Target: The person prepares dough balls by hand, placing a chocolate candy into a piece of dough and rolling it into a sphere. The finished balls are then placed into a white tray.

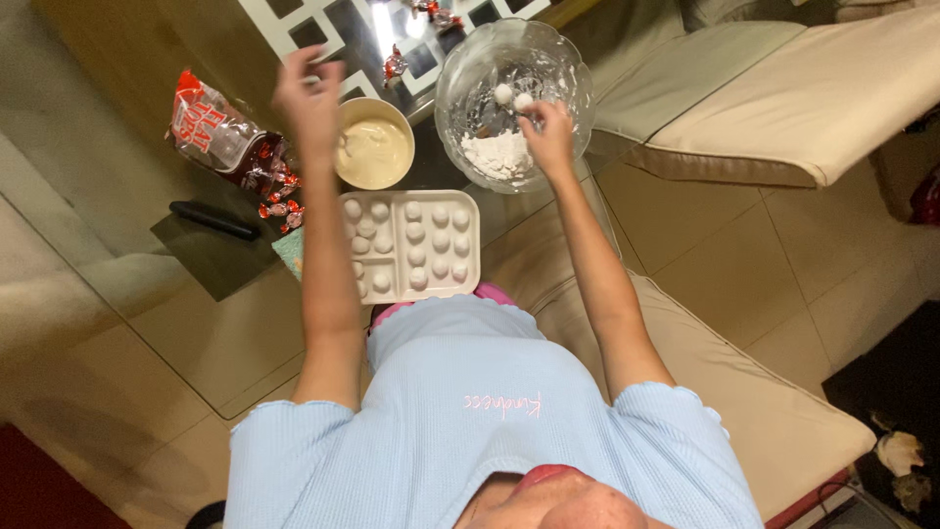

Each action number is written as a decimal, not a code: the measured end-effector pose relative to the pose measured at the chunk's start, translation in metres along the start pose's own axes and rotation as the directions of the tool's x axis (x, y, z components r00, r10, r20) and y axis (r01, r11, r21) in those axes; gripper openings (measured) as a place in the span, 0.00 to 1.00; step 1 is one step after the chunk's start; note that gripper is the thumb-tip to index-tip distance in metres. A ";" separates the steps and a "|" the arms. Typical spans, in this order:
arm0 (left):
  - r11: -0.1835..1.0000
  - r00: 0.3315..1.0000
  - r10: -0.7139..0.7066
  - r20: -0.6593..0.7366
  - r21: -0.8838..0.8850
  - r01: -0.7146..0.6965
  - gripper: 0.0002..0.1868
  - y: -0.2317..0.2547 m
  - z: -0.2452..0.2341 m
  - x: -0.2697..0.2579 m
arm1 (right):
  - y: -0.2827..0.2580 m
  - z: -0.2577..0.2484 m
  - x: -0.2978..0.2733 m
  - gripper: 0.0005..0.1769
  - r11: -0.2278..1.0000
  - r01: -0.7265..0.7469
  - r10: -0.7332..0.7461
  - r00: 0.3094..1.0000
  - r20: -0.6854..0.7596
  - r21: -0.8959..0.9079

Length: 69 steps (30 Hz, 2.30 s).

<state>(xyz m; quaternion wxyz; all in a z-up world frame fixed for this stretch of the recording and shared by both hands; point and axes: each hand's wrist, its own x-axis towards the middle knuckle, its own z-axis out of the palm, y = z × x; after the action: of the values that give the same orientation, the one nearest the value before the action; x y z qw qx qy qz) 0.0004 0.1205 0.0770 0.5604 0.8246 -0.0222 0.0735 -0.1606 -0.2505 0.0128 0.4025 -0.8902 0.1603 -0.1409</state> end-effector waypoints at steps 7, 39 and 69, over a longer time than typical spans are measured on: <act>0.759 0.981 -0.167 0.095 0.648 0.066 0.05 -0.066 -0.135 -0.073 | -0.008 -0.038 -0.022 0.09 0.982 -0.122 0.124 0.992 -0.005 0.144; 0.939 0.911 0.232 0.342 -0.324 -0.117 0.16 0.127 0.027 -0.121 | -0.172 -0.010 -0.029 0.07 0.498 -0.371 0.010 0.906 0.423 0.784; 0.946 0.852 0.242 0.464 -0.308 -0.101 0.16 0.127 0.094 -0.084 | -0.112 -0.013 -0.015 0.05 0.403 -0.099 0.122 0.991 0.054 0.910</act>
<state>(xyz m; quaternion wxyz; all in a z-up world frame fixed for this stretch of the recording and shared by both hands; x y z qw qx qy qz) -0.0891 -0.0176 0.1481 0.6348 0.7253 -0.2491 -0.0942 -0.1605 -0.1834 0.1049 0.8275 -0.5151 0.1209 -0.1877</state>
